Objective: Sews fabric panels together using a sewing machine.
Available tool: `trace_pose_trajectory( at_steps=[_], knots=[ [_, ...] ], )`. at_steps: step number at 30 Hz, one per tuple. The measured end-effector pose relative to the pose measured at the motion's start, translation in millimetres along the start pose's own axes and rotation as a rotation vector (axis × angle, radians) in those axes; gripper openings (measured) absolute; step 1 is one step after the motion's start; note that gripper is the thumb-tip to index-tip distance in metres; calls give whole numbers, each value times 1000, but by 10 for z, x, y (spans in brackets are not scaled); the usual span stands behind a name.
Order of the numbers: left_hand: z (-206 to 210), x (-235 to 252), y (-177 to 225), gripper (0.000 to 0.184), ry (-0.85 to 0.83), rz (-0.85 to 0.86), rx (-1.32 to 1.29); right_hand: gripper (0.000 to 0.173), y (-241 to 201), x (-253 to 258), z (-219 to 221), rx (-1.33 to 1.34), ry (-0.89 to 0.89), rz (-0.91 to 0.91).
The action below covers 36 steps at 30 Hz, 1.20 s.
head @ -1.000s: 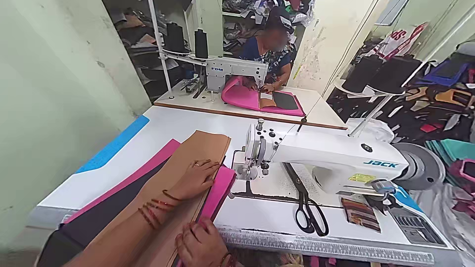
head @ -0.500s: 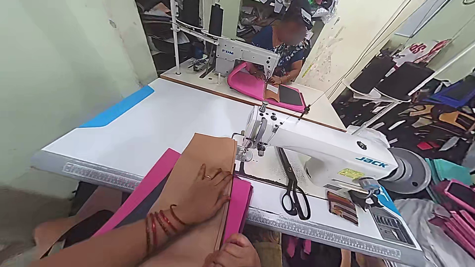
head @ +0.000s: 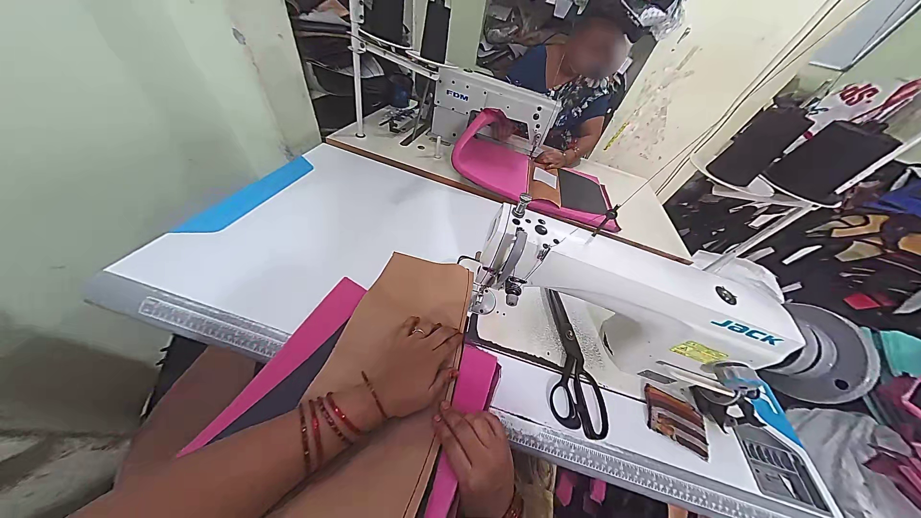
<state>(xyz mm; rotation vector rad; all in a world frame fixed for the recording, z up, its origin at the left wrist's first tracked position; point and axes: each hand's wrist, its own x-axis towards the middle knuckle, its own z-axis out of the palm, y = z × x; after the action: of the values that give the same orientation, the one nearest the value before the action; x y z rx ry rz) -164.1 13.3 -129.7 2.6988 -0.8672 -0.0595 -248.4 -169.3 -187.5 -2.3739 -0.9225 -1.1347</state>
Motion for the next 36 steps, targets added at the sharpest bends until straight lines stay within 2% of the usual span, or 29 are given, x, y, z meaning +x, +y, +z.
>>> trace_pose_trajectory(
  at_steps=[5,7,15,21,30,36],
  knots=[
    [-202,269,58,64,-297,-42,36,30,20,4,-37,-6,-3,-16],
    [-197,325,51,66,-348,-34,17,30,29,8,-49,-5,-19,-2],
    [-218,510,-81,67,-372,18,16,31,64,78,34,-5,-26,67],
    [-224,666,-218,70,-322,87,27,35,107,155,105,-10,-30,91],
    [-257,635,-183,70,-359,35,9,32,89,145,94,-34,-50,105],
    [-231,630,-222,69,-320,54,5,32,86,151,96,-20,-55,100]
  ],
)
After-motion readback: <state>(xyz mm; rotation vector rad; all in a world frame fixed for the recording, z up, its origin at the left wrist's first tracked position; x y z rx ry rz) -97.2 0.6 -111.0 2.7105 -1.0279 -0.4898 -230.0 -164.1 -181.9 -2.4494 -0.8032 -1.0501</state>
